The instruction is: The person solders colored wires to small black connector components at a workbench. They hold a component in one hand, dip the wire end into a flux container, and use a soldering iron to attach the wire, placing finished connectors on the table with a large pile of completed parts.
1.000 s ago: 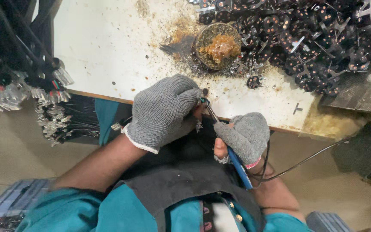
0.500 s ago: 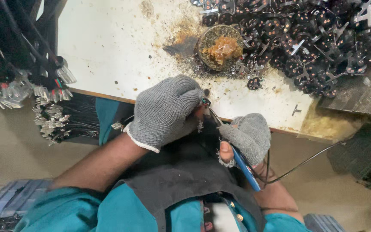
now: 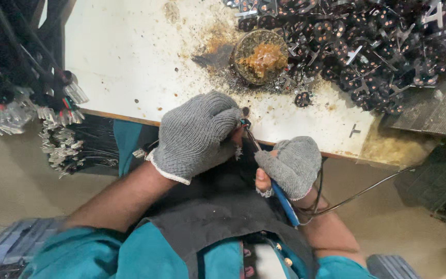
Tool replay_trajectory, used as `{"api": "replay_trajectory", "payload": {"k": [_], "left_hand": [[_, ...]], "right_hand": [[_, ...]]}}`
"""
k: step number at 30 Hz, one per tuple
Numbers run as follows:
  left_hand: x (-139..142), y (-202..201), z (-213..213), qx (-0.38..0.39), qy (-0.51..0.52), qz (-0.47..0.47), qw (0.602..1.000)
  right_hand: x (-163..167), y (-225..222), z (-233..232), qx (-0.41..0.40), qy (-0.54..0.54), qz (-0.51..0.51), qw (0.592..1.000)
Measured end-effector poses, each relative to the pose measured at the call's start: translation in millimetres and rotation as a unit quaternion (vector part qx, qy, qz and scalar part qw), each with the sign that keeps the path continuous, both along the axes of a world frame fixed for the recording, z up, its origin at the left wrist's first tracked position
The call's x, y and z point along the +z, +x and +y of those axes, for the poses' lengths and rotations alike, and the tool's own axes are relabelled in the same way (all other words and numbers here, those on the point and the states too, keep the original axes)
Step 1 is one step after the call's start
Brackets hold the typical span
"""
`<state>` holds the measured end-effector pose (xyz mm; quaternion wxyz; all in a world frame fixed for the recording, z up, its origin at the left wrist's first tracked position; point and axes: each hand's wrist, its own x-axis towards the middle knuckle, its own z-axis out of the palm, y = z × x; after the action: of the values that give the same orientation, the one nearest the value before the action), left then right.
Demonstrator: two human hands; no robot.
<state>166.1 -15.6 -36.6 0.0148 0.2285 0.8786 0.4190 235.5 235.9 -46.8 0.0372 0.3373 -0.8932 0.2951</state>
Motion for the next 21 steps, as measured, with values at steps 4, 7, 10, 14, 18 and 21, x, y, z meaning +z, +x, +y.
{"api": "replay_trajectory", "payload": {"k": [4, 7, 10, 14, 18, 21], "left_hand": [[-0.1, 0.0, 0.3, -0.001, -0.004, 0.001, 1.0], [-1.1, 0.5, 0.3, 0.001, -0.001, 0.009, 1.0], [-1.3, 0.7, 0.1, 0.0, 0.001, 0.006, 1.0], [-0.1, -0.3, -1.2, -0.007, 0.002, 0.005, 1.0], [-0.3, -1.7, -0.6, -0.008, 0.001, 0.012, 1.0], [-0.5, -0.3, 0.4, -0.001, -0.007, 0.004, 1.0]], "right_hand": [[2.1, 0.1, -2.9, -0.007, 0.0, -0.006, 1.0], [2.0, -0.3, -3.0, -0.015, -0.001, -0.012, 1.0], [5.9, 0.1, -2.6, -0.027, -0.008, -0.027, 0.999], [17.9, 3.2, -9.1, -0.099, -0.05, -0.089, 0.99], [27.5, 7.3, -23.6, -0.238, -0.092, -0.106, 0.961], [25.9, 4.2, -29.6, -0.232, -0.178, -0.212, 0.933]]}}
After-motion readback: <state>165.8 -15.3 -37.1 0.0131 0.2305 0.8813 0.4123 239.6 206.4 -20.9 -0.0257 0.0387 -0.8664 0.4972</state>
